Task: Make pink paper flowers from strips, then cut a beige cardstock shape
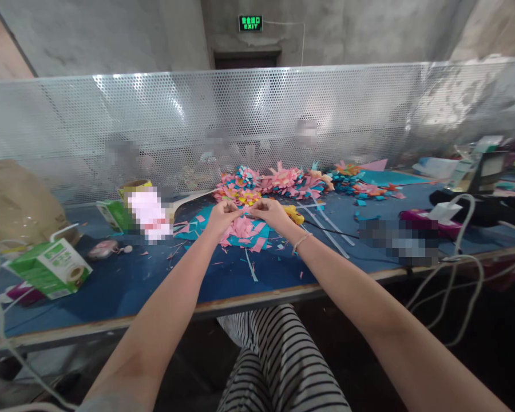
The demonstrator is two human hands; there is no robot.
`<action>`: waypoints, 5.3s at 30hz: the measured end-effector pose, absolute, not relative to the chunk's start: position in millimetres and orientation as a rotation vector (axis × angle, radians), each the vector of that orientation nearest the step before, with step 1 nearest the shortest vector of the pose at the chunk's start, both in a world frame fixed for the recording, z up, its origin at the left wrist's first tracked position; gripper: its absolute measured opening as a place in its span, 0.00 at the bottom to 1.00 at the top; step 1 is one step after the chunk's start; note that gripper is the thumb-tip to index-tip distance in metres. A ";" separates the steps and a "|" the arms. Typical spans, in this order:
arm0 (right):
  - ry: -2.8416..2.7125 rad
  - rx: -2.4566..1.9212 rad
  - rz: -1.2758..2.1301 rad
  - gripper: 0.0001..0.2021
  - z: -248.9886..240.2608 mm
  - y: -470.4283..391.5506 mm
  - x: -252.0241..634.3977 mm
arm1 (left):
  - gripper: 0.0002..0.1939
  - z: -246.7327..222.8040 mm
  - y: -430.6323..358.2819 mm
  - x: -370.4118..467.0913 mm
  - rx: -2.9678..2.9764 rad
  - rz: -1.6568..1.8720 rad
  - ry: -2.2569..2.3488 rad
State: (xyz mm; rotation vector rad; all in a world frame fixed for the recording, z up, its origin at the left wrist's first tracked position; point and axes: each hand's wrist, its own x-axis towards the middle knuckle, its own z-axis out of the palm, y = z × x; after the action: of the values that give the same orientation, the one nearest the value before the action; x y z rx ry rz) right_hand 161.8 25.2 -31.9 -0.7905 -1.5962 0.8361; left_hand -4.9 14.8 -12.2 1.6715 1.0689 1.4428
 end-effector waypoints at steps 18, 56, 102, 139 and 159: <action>-1.501 -0.759 0.940 0.12 -24.4 16.9 163.2 | 0.13 -13.1 17.4 -4.1 1.636 1.456 0.971; -1.618 -0.904 0.653 0.11 -23.9 12.4 164.0 | 0.13 -10.4 11.5 0.7 1.873 1.355 0.940; -1.263 -0.811 1.258 0.11 -22.8 10.5 159.6 | 0.15 -7.7 12.8 -0.2 1.352 1.532 0.861; -1.579 -0.746 0.835 0.09 -33.5 23.8 157.2 | 0.12 -8.2 12.0 -0.2 1.453 1.563 0.957; -1.659 -0.774 0.655 0.07 -35.3 26.0 159.5 | 0.05 0.9 4.8 -1.2 1.364 1.528 0.977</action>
State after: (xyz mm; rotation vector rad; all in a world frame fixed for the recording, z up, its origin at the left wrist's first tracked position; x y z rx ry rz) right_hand 159.5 26.0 -35.3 -0.7743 -1.6591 0.6553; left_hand -1.2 4.8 0.9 1.3645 0.9769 1.5282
